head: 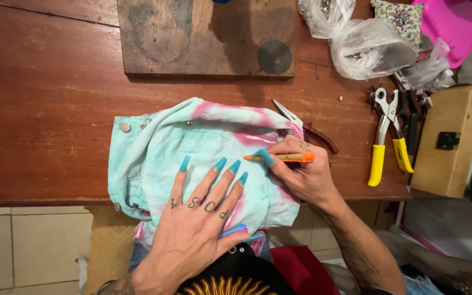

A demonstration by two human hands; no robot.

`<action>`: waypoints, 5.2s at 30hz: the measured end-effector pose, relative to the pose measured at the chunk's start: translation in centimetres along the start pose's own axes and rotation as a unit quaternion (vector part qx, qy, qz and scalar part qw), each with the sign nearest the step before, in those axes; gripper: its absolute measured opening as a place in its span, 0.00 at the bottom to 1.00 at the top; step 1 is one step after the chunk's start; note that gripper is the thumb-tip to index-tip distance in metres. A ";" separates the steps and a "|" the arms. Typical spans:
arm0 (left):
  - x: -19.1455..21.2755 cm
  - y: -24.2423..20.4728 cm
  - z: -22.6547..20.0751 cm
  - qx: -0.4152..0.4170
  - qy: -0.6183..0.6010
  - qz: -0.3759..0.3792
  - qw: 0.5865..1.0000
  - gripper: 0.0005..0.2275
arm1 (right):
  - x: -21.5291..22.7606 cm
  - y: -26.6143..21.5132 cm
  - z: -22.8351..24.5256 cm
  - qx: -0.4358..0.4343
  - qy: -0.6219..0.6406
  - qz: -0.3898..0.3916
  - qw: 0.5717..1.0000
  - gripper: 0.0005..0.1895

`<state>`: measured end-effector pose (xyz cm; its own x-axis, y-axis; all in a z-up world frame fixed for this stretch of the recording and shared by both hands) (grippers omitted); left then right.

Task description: Marking fabric with a pen and attaching hardware using a hand-held punch tool

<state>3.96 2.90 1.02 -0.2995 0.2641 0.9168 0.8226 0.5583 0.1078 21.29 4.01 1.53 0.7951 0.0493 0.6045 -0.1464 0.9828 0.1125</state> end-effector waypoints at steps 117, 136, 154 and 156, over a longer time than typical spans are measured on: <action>-0.4 1.0 1.0 0.101 -0.025 -0.080 0.991 0.06 | -1.0 -5.1 2.2 -0.009 -0.097 -0.066 0.993 0.16; -0.1 -2.5 2.8 0.217 -0.117 -0.144 0.958 0.06 | -1.1 -5.1 4.3 -0.054 -0.137 -0.234 0.961 0.08; 2.2 2.9 5.9 0.095 0.087 -0.077 0.989 0.17 | -4.4 -4.2 5.2 0.153 -0.202 -0.124 0.959 0.09; 1.8 3.2 7.7 0.092 0.067 -0.024 0.993 0.18 | -4.3 -3.7 4.0 0.119 -0.179 -0.107 0.971 0.15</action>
<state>2.36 11.19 0.02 -0.2592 0.1330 0.9566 0.7035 0.7047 0.0927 16.04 -0.52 1.69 0.5724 -0.2587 0.7781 -0.1653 0.8930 0.4186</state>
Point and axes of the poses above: each hand's wrist, its own y-axis towards the middle knuckle, its own x-axis out of the back of the hand, z = x × y, the point moved 5 cm from there along y, towards the middle knuckle, and after that the axes turned 6 degrees about z, right-handed, at the moved point
